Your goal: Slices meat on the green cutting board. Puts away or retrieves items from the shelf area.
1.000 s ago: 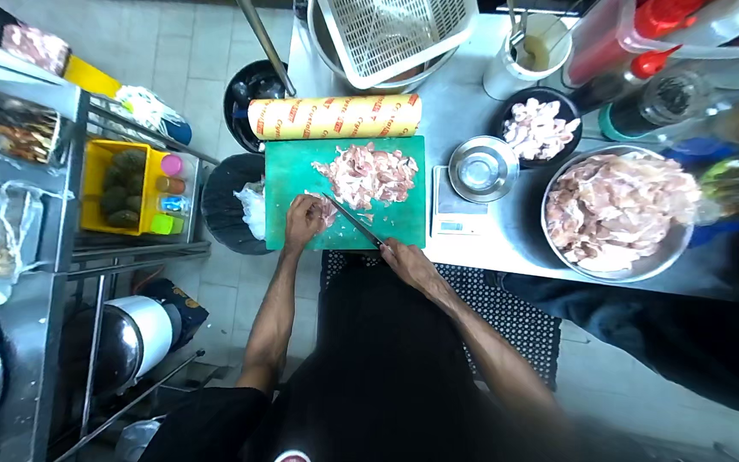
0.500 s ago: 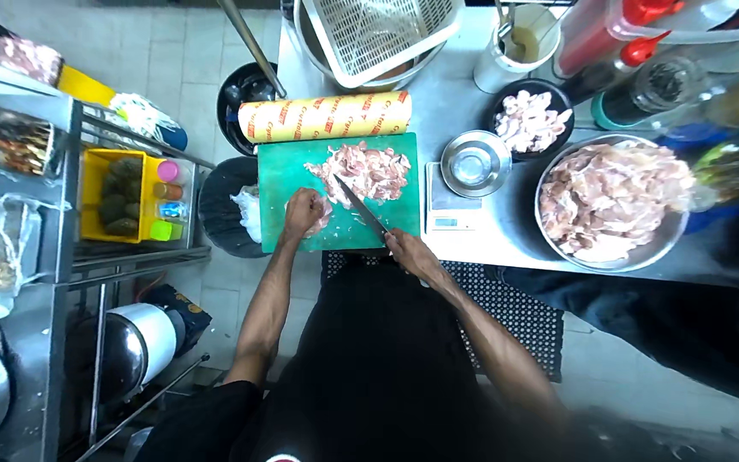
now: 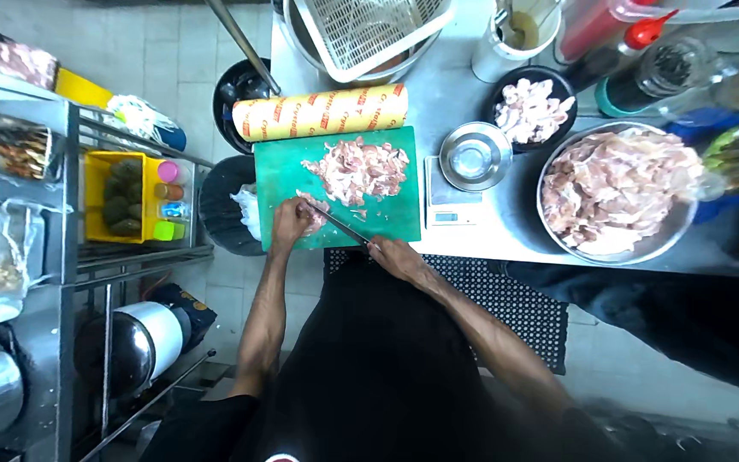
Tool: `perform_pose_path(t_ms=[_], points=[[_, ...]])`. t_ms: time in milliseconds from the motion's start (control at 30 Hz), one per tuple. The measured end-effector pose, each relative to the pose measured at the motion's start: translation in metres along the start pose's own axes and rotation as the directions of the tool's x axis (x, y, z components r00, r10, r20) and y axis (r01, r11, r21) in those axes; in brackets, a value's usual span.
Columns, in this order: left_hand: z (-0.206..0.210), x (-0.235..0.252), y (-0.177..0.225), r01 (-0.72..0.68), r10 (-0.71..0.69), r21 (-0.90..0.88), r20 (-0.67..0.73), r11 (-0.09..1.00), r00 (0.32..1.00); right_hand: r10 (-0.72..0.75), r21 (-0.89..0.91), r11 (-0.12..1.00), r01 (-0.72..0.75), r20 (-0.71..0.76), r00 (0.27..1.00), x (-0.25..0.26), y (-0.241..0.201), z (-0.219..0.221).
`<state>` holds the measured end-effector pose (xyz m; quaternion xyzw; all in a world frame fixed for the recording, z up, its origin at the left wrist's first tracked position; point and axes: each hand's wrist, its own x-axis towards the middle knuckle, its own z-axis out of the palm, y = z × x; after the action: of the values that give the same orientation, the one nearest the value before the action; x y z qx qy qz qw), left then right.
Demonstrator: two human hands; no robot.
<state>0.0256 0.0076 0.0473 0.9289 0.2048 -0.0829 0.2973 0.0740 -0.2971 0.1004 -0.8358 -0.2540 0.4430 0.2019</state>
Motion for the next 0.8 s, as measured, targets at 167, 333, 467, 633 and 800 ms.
perform_pose_path(t_ms=[167, 333, 467, 633, 800], points=[[0.009, -0.007, 0.004, 0.059, -0.065, -0.082, -0.072, 0.995, 0.995, -0.027, -0.128, 0.991, 0.024, -0.021, 0.999, 0.007, 0.001, -0.005], [0.017, -0.041, 0.02, 0.008, -0.046, -0.214, -0.174, 0.977, 0.984, -0.072, -0.206, 0.977, 0.063, -0.034, 0.997, 0.045, -0.014, -0.004], [0.026, -0.044, 0.019, -0.008, -0.035, -0.183, -0.226, 0.983, 0.973, -0.141, -0.19, 0.972, 0.139, 0.003, 0.99, 0.086, -0.029, 0.001], [0.037, -0.054, 0.004, -0.051, -0.042, -0.28, -0.318, 0.959, 0.947, -0.17, -0.228, 0.959, 0.168, 0.007, 0.985, 0.089, -0.01, 0.005], [0.049, -0.057, -0.005, -0.011, -0.117, -0.363, -0.328, 0.932, 0.937, -0.086, -0.321, 0.943, 0.081, -0.001, 0.996, 0.039, 0.047, -0.012]])
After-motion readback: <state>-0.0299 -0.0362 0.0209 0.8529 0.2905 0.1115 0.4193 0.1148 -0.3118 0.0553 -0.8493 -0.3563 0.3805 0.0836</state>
